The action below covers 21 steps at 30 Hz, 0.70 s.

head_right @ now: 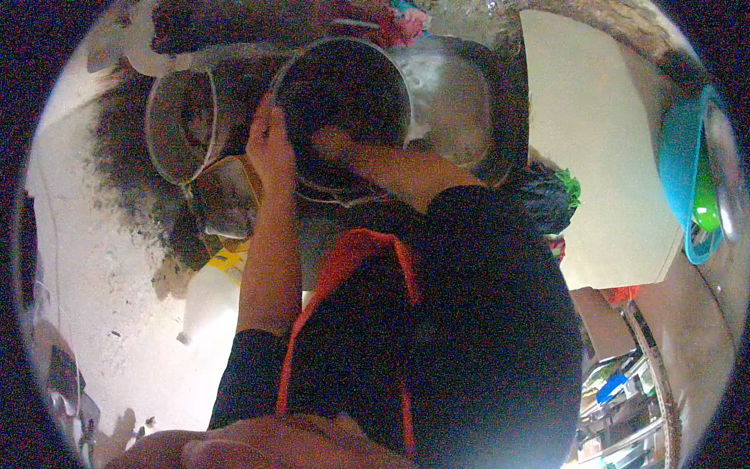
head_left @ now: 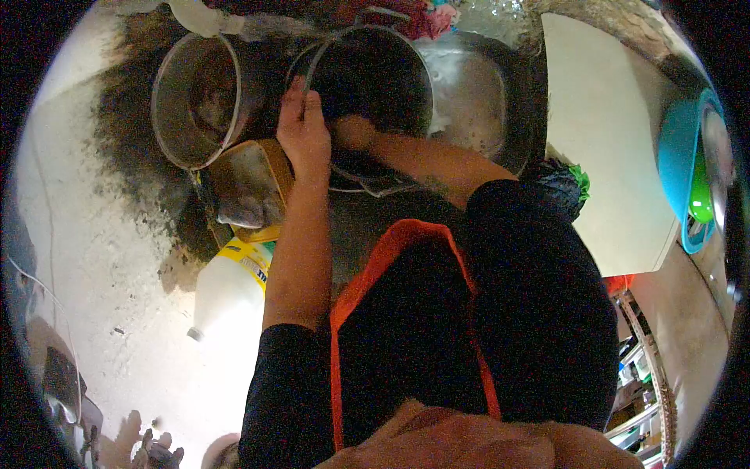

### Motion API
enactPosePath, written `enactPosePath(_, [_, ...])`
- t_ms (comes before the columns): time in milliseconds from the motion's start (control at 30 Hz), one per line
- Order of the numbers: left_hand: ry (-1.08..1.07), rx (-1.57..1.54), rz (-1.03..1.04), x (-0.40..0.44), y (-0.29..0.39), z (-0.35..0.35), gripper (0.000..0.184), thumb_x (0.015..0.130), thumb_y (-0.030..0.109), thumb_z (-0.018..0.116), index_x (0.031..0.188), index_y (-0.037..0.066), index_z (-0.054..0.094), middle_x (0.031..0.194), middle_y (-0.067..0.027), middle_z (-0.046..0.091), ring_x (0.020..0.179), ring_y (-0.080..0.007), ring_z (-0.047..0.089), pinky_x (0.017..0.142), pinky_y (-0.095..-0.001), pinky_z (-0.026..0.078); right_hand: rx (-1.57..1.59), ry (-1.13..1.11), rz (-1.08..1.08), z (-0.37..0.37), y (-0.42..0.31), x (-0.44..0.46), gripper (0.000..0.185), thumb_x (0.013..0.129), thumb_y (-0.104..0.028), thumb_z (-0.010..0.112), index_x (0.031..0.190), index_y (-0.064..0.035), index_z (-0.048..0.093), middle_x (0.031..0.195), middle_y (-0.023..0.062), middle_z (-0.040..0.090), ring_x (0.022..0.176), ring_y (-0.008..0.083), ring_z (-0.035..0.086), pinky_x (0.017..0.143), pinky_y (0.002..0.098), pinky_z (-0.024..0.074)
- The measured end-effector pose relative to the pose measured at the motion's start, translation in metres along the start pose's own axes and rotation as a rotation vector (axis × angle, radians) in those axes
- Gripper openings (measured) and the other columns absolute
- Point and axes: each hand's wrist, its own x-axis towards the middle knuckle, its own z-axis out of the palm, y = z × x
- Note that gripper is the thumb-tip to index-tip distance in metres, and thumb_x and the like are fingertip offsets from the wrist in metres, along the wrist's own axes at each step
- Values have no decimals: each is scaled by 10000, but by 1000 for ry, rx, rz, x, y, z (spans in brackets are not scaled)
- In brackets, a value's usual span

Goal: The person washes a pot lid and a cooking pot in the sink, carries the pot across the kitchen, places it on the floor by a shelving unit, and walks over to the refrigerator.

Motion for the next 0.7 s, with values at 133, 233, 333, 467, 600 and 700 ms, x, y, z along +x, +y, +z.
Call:
enactPosePath(133, [-5,-54,18,-7,2,0,297,825,137,508,1065,-35,540,1126,-165,528,1092,-266,465,950,-334,315,-128,287,-426,13,28,85,290,777,-237,455,946,-43,590,907,181,594,820,338,581,736,428,464])
enactPosePath(233, [-3,2,40,-8,-3,-2,293,835,149,498,1061,-33,545,1134,-160,522,1083,-266,469,953,-338,309,-352,297,-337,-26,60,85,305,788,-227,447,990,-35,569,958,188,573,868,339,558,789,422,433])
enactPosePath(333, [26,52,31,-4,-2,0,291,842,153,488,1065,-25,545,1150,-153,512,1087,-263,463,949,-337,316,-483,430,-161,-41,101,58,329,804,-221,437,1053,-33,544,1033,199,545,946,343,524,861,415,391])
enactPosePath(467, [50,-135,-22,-2,3,7,299,848,166,477,1071,-21,543,1156,-161,506,1107,-266,443,967,-340,289,298,396,125,36,47,-8,323,813,-212,431,1067,-29,514,1036,205,535,931,344,519,843,417,382])
enactPosePath(600, [17,-108,-7,-12,-2,5,328,851,203,458,1078,-20,540,1158,-171,501,1131,-279,418,1002,-368,217,1189,457,97,1,-32,-7,269,807,-194,441,986,-29,556,971,197,566,856,347,546,764,435,420])
enactPosePath(700, [-10,-101,58,-15,1,6,336,851,220,447,1084,-4,544,1156,-169,502,1132,-282,416,1011,-388,192,1427,357,245,-71,-52,-42,240,802,-180,448,926,-29,587,923,191,589,799,349,566,705,449,448])
